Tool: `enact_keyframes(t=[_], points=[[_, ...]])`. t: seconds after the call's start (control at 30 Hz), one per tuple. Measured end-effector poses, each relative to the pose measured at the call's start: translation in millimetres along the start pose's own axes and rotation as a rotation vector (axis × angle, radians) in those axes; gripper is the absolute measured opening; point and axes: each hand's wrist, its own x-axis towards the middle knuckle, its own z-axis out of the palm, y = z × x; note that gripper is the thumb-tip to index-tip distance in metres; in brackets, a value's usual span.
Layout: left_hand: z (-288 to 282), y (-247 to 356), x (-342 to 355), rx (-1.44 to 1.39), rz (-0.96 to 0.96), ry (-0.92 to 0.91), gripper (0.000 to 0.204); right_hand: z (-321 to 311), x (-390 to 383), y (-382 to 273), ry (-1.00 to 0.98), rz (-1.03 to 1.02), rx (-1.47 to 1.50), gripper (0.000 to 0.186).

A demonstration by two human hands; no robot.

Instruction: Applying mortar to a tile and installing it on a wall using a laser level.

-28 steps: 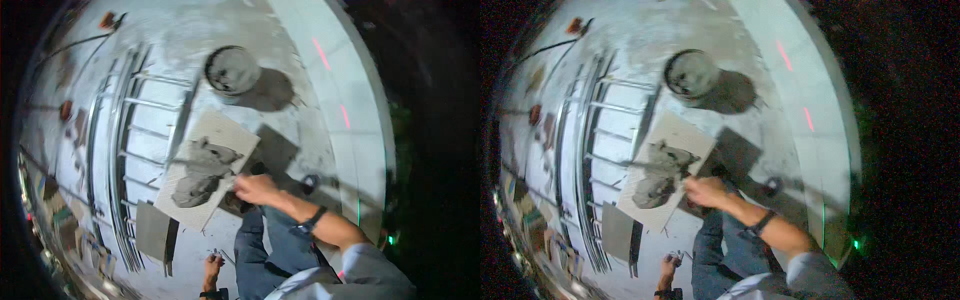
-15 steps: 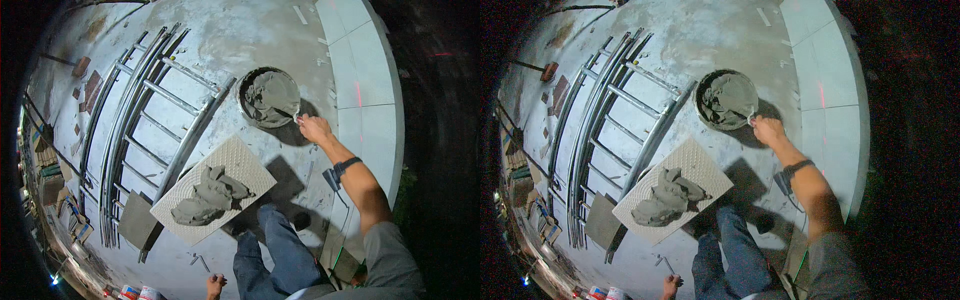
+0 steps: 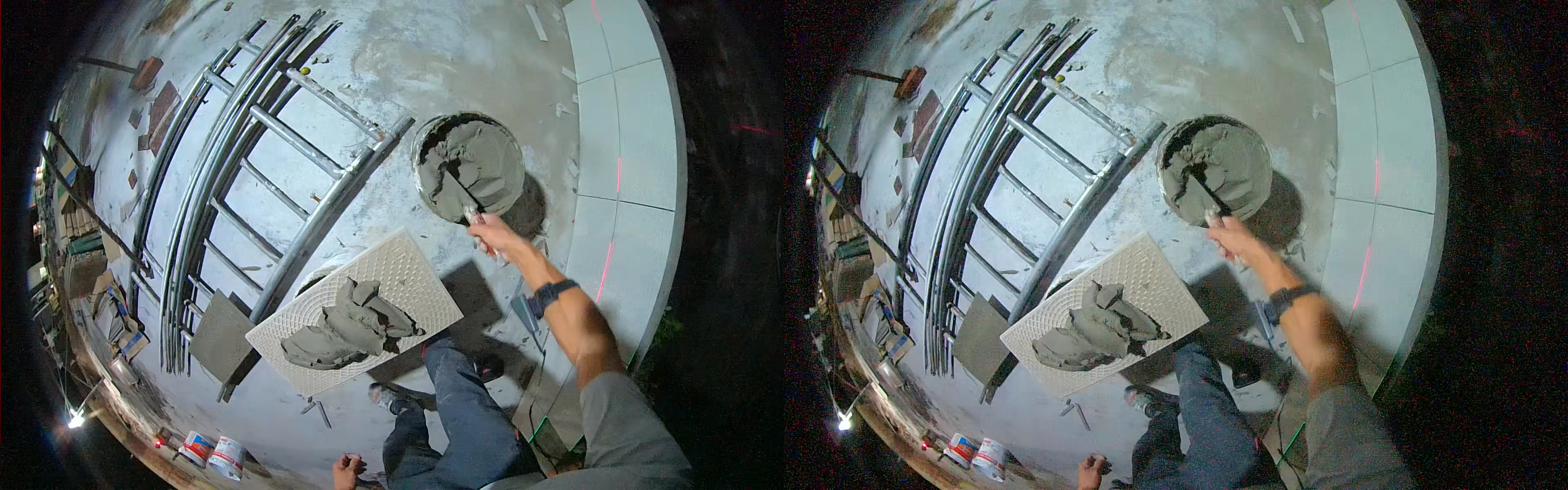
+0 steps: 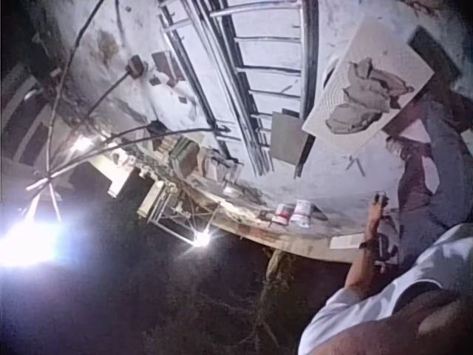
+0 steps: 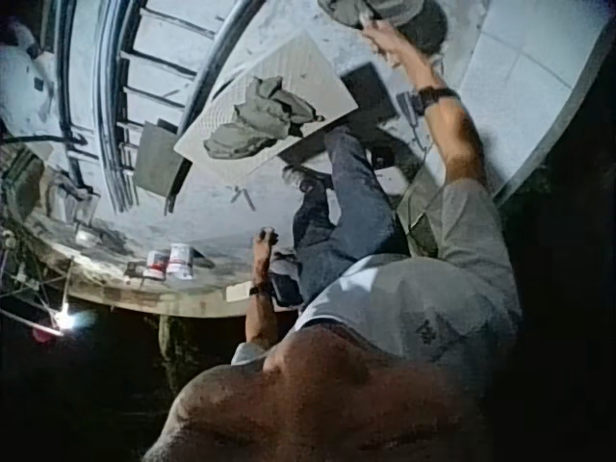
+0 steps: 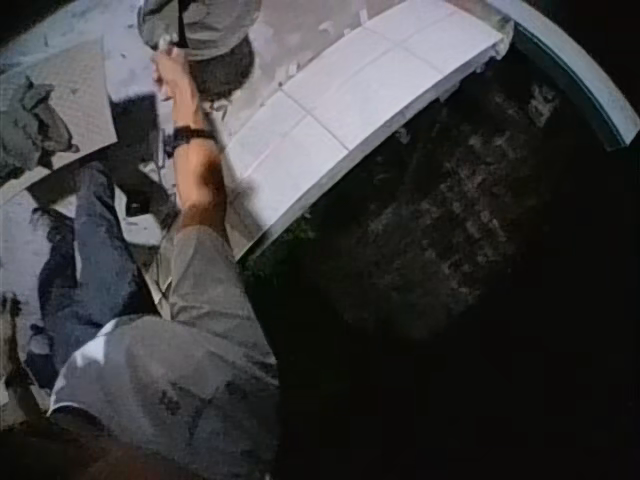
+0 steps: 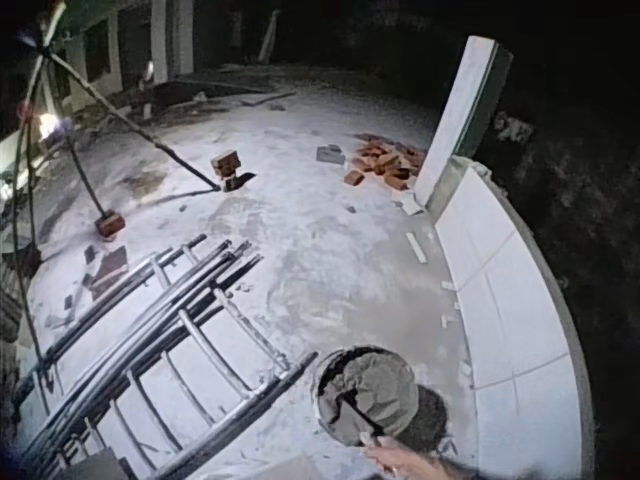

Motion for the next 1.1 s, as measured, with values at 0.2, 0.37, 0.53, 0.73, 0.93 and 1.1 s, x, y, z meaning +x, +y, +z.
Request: enact_keyframes(t=[0.2,0.37,0.53,0.73,0.93,1.1], points=[[2.4,27.3,22.5,0.018,0.201,-0.067,0.032,28.9,-30.6,55.2,0.059,-0.106,0.547,0.013],[-4.0,19.5,36.8,-0.033,0.217,-0.002,0.021,48.2,-103.8,39.4,0.26,-0.219,0.277,0.018],[-51.9,-68.2,69.4,-0.089,0.273,-0.045,0.019,118.2,-236.6,45.3,0.345,-0.498,-0.245,0.028],[-105.6,-163.8,87.4,-0.133,0.227,-0.016,0.02,279.9,-251.3,154.4,0.169,-0.415,-0.563,0.028],[-120.7,-210.8,87.9,-0.17,0.202,0.009,0.02,275.6,-276.5,160.9,0.219,-0.398,-0.648,0.03],[-106.7,-241.5,99.4,-0.107,0.084,-0.073,0.017,185.9,-238.6,137.0,0.401,-0.378,-0.685,0.032]])
